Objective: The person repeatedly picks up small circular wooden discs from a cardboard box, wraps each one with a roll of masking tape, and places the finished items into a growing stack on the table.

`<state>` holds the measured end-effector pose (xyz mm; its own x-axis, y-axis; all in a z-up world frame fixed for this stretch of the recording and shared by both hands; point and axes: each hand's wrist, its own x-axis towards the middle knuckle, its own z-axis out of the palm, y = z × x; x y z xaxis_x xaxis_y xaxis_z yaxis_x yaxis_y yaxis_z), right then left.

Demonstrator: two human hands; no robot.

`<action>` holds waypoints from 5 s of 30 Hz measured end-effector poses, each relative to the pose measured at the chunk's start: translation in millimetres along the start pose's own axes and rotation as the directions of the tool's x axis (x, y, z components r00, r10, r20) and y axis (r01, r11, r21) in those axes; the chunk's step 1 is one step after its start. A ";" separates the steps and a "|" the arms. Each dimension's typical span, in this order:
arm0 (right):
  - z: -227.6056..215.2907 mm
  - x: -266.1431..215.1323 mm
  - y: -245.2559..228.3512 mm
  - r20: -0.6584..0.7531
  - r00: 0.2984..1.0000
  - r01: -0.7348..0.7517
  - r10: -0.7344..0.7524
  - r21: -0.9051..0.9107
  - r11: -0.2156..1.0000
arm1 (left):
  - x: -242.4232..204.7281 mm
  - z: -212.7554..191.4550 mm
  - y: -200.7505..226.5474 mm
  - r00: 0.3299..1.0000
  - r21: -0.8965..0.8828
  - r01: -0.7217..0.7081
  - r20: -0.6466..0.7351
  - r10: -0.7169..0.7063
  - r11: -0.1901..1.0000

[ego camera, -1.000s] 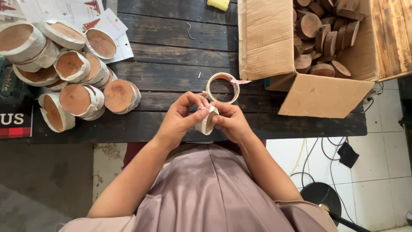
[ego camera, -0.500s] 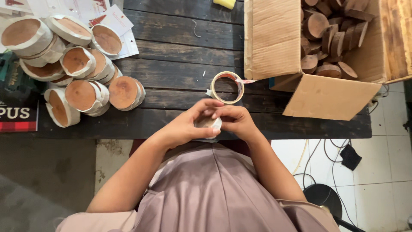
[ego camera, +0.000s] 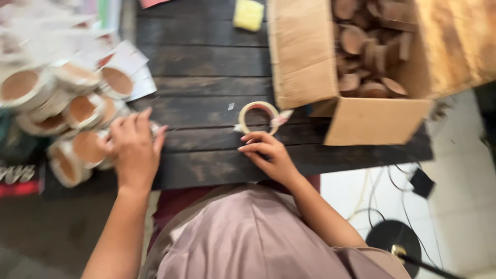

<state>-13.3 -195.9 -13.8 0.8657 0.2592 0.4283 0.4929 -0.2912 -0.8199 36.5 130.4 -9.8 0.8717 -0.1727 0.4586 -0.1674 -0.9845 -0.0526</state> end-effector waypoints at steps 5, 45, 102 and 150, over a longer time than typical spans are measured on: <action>-39.8 -10.4 -25.7 -0.041 0.997 -0.062 0.060 -0.039 0.997 | -6.1 5.8 19.4 0.999 0.030 0.030 -0.044 -0.029 0.999; -302.1 217.3 200.8 -0.500 0.809 -0.581 0.310 -0.762 0.287 | 1.0 41.6 110.9 0.990 -0.229 -0.058 0.109 0.084 0.972; -58.1 27.0 -62.8 0.006 0.996 -0.085 0.090 -0.266 0.960 | 28.5 -38.0 128.8 0.978 -0.976 0.197 0.202 0.044 0.087; -56.6 57.5 -85.0 0.036 0.965 -0.233 0.260 -0.337 0.912 | 51.5 -39.3 127.5 0.982 -0.990 -0.117 -0.104 0.158 0.078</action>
<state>-0.4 -208.4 102.0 0.9603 0.2075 0.1866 0.2774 -0.6365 -0.7197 41.9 -2.9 42.0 0.7819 -0.3217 0.5341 -0.5711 -0.0259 0.8205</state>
